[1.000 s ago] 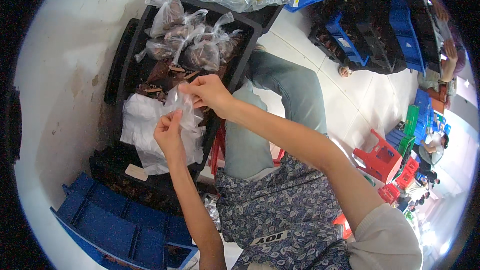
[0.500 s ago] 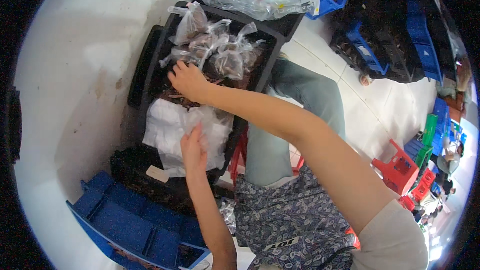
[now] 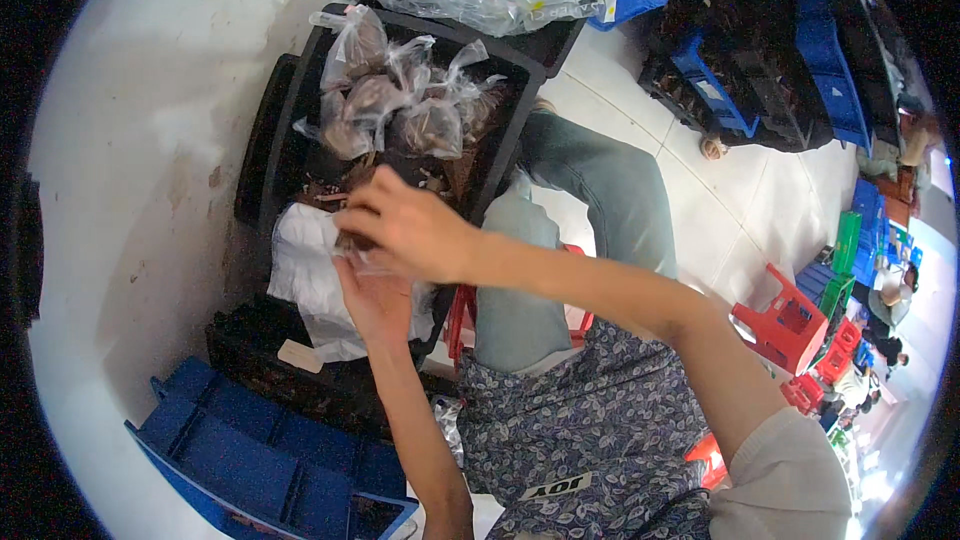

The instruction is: Bagging small brown rubber or plastic industrial parts into individual clear plastic bags.

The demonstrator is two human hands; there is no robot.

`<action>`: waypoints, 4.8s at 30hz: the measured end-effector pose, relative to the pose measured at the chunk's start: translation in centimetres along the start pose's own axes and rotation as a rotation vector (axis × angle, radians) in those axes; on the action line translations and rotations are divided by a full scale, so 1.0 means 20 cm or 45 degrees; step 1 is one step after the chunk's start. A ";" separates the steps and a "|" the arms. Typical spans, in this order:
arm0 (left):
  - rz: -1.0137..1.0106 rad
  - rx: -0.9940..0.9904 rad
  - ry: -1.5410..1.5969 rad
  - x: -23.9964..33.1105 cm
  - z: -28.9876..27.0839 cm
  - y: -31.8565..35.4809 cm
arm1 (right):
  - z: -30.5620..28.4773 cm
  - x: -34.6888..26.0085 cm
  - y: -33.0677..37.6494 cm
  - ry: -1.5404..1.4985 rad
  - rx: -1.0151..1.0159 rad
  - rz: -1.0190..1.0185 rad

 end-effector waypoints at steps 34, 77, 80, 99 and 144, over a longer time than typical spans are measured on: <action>0.696 -0.237 -1.010 0.15 0.51 0.21 | -0.27 -0.24 0.09 0.062 0.095 0.112; 1.390 0.710 -2.061 0.22 0.22 0.32 | 0.06 0.60 0.48 -0.313 0.619 0.970; 1.393 0.976 -2.196 0.30 0.12 0.40 | -0.02 0.50 0.35 -0.059 0.489 0.668; 1.231 0.907 -2.203 0.22 0.16 0.32 | 0.14 0.06 0.20 0.203 0.181 0.112; 0.906 0.576 -1.964 0.11 0.44 0.25 | -0.31 0.43 0.21 -1.085 0.664 0.950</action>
Point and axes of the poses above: each hand's wrist, its own y-axis away from the middle knuckle, its own z-axis out of the palm, x = y × z, the point moved 10 cm from there along -y, towards the middle knuckle, and after that the axes turned 10 degrees about -z, right-handed, at the moved point
